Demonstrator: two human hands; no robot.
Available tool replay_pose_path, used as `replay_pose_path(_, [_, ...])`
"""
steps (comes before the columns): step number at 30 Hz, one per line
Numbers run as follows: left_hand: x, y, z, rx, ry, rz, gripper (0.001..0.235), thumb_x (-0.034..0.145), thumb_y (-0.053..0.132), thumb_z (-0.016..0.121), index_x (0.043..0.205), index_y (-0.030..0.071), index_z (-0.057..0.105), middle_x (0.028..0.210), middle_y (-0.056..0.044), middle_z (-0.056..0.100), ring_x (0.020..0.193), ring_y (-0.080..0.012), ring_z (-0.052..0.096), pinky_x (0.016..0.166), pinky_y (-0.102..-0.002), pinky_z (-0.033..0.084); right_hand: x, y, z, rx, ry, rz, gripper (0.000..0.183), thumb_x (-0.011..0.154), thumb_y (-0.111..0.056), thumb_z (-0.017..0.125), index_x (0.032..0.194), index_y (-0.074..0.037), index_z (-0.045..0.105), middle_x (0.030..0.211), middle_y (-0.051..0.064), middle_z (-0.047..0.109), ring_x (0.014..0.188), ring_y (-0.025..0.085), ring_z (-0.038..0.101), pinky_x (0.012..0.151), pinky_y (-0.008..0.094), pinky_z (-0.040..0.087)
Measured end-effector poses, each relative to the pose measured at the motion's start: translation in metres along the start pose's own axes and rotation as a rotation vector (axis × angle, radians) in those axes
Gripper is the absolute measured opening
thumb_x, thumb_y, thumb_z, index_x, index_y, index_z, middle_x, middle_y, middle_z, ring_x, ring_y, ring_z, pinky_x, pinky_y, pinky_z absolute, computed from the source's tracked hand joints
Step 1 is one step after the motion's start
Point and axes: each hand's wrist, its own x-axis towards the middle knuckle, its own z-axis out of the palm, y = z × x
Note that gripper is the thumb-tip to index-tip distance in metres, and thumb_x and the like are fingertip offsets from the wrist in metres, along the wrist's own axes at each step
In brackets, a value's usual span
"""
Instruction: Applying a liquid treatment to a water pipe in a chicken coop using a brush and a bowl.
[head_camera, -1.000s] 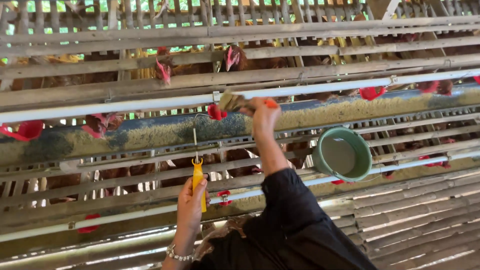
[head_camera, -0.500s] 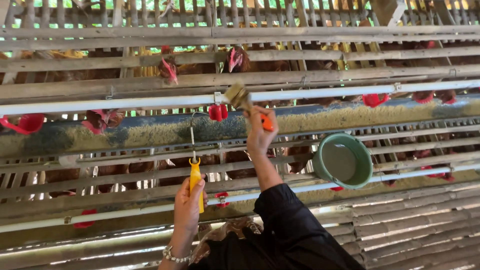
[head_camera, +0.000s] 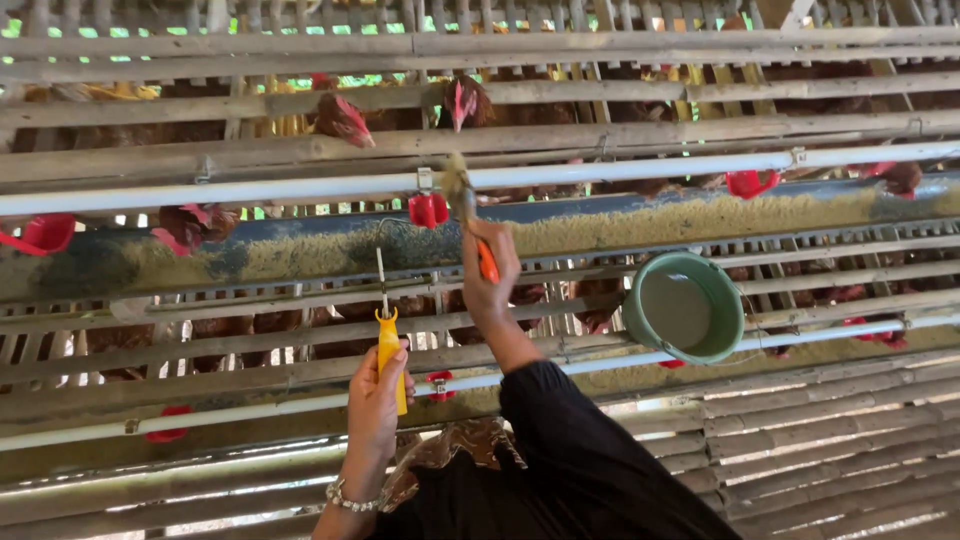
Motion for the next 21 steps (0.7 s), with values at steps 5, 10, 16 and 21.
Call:
replay_pose_path(5, [0.0,-0.001,0.009,0.028,-0.006,-0.039,0.033,0.086,0.023,0.06,0.115,0.008,0.064,0.064,-0.003,0.051,0.056,-0.0127,0.047,0.053,-0.024,0.041,-0.023,0.02,0.005,0.037,-0.247,0.096,0.016,0.083,0.013,0.054,0.086,-0.002,0.058,0.077,0.006,0.057,0.066,0.015,0.053,0.055,0.023,0.049])
replay_pose_path(10, [0.001,0.001,0.007,0.039,0.001,-0.021,0.031,0.089,0.023,0.057,0.115,0.008,0.063,0.065,-0.003,0.052,0.057,-0.0128,0.047,0.053,-0.025,0.041,0.052,-0.005,-0.017,0.158,0.029,0.449,0.008,0.09,0.003,0.059,0.084,-0.002,0.058,0.078,0.007,0.062,0.059,0.011,0.052,0.047,0.017,0.046])
replay_pose_path(16, [0.007,-0.001,0.013,0.027,0.007,-0.043,0.031,0.089,0.024,0.056,0.115,0.009,0.062,0.067,-0.002,0.054,0.057,-0.0119,0.047,0.052,-0.023,0.039,0.136,-0.028,0.011,0.318,0.103,1.192,0.012,0.085,0.013,0.053,0.081,0.002,0.058,0.083,0.02,0.068,0.06,0.022,0.068,0.046,0.02,0.057])
replay_pose_path(21, [0.005,0.011,0.01,0.005,0.025,-0.027,0.03,0.088,0.025,0.058,0.114,0.01,0.064,0.066,-0.002,0.054,0.057,-0.0116,0.048,0.053,-0.023,0.041,0.174,-0.047,0.013,0.371,0.153,1.178,0.018,0.079,0.016,0.052,0.07,0.001,0.048,0.074,0.014,0.056,0.056,0.024,0.062,0.049,0.027,0.063])
